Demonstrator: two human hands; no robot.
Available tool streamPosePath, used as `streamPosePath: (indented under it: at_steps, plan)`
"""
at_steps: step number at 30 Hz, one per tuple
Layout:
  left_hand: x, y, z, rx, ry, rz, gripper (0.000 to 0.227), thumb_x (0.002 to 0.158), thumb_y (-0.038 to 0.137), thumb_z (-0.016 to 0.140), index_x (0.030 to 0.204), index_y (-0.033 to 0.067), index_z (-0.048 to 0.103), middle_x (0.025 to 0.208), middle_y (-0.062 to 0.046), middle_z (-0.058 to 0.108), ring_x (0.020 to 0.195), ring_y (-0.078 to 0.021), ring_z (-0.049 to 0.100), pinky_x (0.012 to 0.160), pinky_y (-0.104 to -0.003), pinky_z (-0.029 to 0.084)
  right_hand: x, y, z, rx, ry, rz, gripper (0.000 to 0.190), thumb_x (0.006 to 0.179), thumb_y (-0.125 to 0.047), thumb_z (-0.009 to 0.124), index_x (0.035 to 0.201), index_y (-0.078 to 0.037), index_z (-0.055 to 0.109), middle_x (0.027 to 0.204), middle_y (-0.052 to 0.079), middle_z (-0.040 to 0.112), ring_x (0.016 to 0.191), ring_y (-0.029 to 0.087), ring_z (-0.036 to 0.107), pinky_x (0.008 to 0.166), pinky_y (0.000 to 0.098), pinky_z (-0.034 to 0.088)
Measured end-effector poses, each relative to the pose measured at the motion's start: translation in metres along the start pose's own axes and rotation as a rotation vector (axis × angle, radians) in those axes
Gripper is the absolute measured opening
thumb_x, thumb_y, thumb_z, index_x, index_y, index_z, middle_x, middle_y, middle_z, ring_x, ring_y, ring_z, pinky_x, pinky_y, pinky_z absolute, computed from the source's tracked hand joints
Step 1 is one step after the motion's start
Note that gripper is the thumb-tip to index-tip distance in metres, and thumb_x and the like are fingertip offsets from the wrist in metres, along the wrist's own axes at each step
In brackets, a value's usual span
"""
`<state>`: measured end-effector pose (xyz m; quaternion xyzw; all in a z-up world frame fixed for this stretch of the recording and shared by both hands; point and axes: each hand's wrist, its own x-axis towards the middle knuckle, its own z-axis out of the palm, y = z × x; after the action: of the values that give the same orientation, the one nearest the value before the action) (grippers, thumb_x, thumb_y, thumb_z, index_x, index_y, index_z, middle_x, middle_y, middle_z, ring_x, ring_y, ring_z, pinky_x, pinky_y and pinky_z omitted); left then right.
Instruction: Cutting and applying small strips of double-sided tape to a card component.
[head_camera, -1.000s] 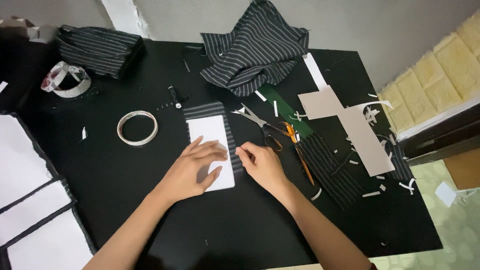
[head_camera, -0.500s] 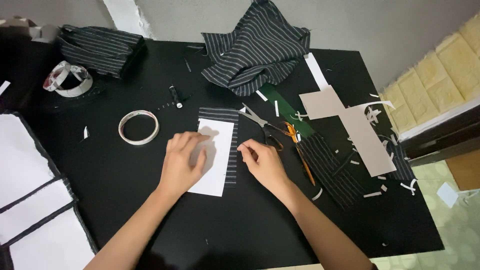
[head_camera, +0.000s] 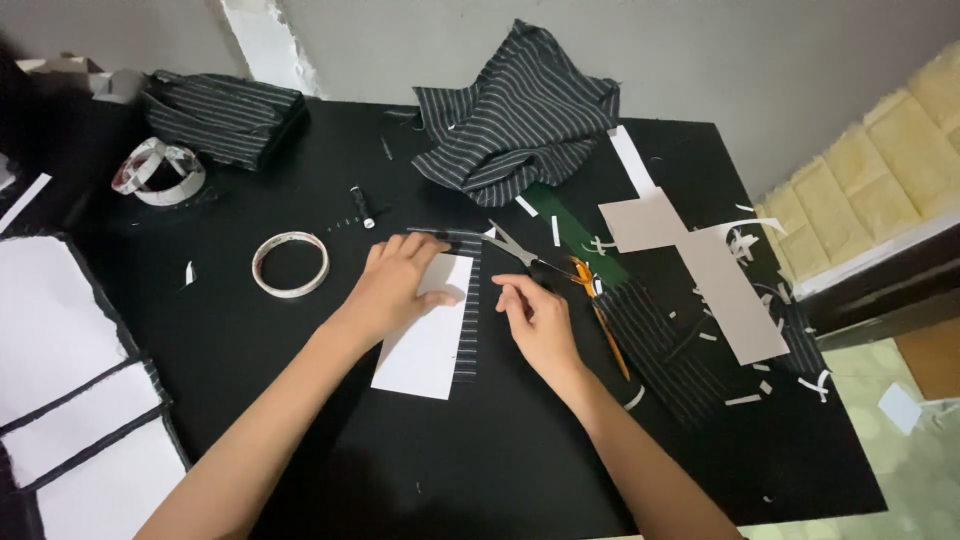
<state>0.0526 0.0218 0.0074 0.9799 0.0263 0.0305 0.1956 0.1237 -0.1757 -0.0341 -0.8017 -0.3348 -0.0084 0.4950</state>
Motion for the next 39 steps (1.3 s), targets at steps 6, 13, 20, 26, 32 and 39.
streamPosePath:
  at_steps: [6, 13, 20, 26, 32, 39]
  plan:
    - [0.029, -0.004, 0.015, 0.209, -0.182, 0.004, 0.082, 0.061, 0.05, 0.08, 0.129, 0.0154, 0.051, 0.126, -0.007, 0.051, 0.118, -0.0259, 0.041, 0.103, -0.039, 0.026, 0.0, -0.005, -0.002, 0.018, 0.025, -0.032, 0.021, 0.089, -0.004, 0.051, 0.1, -0.009, 0.069, 0.067, 0.009, 0.069, 0.054, 0.021, 0.059, 0.05, 0.0318, 0.049]
    - [0.051, -0.01, 0.017, 0.264, -0.268, -0.12, 0.087, 0.049, 0.057, 0.087, 0.122, 0.0229, 0.054, 0.117, -0.005, 0.052, 0.114, -0.0238, 0.044, 0.093, -0.036, 0.03, -0.002, -0.006, -0.005, 0.032, 0.028, -0.044, 0.021, 0.089, -0.004, 0.052, 0.1, -0.01, 0.069, 0.067, 0.008, 0.069, 0.055, 0.021, 0.06, 0.05, 0.0311, 0.049]
    - [0.031, 0.0, -0.011, -0.314, -0.044, -0.138, 0.019, 0.074, 0.014, 0.073, 0.092, 0.008, 0.07, 0.089, -0.013, 0.068, 0.087, -0.0329, 0.066, 0.076, -0.04, 0.051, -0.003, -0.018, -0.012, 0.055, 0.072, -0.1, 0.017, 0.087, -0.002, 0.056, 0.098, -0.007, 0.068, 0.072, 0.011, 0.068, 0.056, 0.023, 0.061, 0.048, 0.0316, 0.049]
    - [0.0, 0.03, -0.02, -0.73, -0.099, -0.135, 0.02, 0.076, 0.014, 0.069, 0.091, 0.0035, 0.074, 0.076, -0.014, 0.068, 0.071, -0.0231, 0.061, 0.066, -0.035, 0.051, -0.005, -0.032, -0.013, 0.094, 0.128, -0.24, 0.014, 0.084, -0.004, 0.064, 0.096, -0.008, 0.069, 0.081, 0.006, 0.066, 0.055, 0.018, 0.059, 0.046, 0.0268, 0.049]
    - [-0.006, 0.04, -0.011, -0.804, -0.116, -0.101, 0.02, 0.081, 0.015, 0.065, 0.093, 0.0012, 0.074, 0.075, -0.016, 0.068, 0.068, -0.0238, 0.062, 0.063, -0.034, 0.052, -0.007, -0.033, -0.013, 0.039, 0.149, -0.314, 0.014, 0.081, -0.005, 0.069, 0.095, -0.009, 0.068, 0.084, 0.004, 0.064, 0.059, 0.018, 0.059, 0.051, 0.0274, 0.049]
    - [-0.007, 0.04, -0.015, -0.724, -0.085, -0.067, 0.021, 0.085, 0.02, 0.059, 0.083, 0.0045, 0.073, 0.065, -0.009, 0.065, 0.055, -0.0185, 0.06, 0.051, -0.029, 0.051, -0.005, -0.029, -0.014, 0.063, 0.08, -0.331, 0.008, 0.086, -0.012, 0.066, 0.093, -0.014, 0.068, 0.088, 0.004, 0.063, 0.064, 0.022, 0.058, 0.062, 0.0328, 0.05]
